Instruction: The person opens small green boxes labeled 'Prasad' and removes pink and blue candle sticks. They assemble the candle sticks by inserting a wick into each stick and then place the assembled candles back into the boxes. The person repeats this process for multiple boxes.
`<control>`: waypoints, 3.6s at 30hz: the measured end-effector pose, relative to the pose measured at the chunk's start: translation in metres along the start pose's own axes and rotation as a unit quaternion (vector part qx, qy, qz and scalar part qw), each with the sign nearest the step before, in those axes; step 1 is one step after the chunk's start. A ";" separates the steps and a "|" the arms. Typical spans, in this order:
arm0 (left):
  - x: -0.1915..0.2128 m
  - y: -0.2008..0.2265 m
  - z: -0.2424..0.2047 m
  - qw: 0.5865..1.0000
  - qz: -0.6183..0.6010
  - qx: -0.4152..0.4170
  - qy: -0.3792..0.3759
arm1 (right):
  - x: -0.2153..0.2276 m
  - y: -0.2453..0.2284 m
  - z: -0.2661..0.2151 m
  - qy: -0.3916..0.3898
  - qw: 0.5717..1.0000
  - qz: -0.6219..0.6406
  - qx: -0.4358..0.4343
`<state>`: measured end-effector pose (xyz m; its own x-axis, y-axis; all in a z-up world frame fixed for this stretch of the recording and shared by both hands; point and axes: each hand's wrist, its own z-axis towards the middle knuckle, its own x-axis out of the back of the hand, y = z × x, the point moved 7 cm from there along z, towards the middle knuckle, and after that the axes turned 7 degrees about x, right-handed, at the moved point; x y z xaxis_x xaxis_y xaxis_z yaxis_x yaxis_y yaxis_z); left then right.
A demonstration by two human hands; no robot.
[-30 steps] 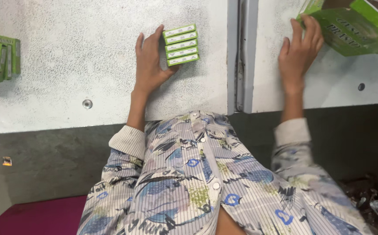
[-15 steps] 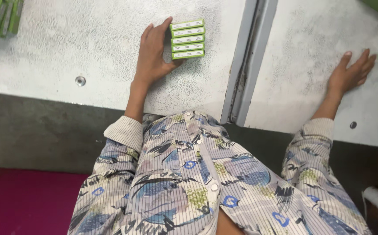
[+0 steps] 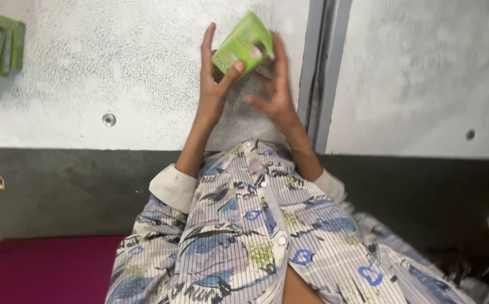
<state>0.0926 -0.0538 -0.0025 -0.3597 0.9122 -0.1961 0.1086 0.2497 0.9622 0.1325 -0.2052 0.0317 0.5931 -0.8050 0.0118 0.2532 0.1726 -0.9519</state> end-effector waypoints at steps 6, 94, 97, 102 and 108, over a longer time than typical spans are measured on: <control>0.016 0.029 -0.013 0.990 0.120 -0.077 -0.003 | -0.024 -0.017 0.033 0.031 0.998 -0.048 0.018; 0.089 0.052 0.045 0.679 0.681 -0.239 -0.134 | 0.040 0.011 0.050 -0.239 0.816 -0.526 -0.003; 0.108 0.049 0.041 0.693 0.672 -0.233 -0.115 | 0.039 0.011 0.047 -0.228 0.818 -0.527 -0.001; 0.129 0.050 0.041 0.724 0.655 -0.216 -0.025 | 0.019 0.030 0.048 -0.217 0.831 -0.512 -0.011; 0.134 0.069 0.027 0.802 0.498 -0.328 -0.034 | 0.022 0.026 0.044 -0.189 0.836 -0.516 0.019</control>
<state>0.0767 0.0947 0.0323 -0.3429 0.5754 0.7425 -0.2084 -0.8174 0.5371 0.1854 -0.1938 0.0210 0.2422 -0.3012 0.9223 0.7978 -0.4791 -0.3660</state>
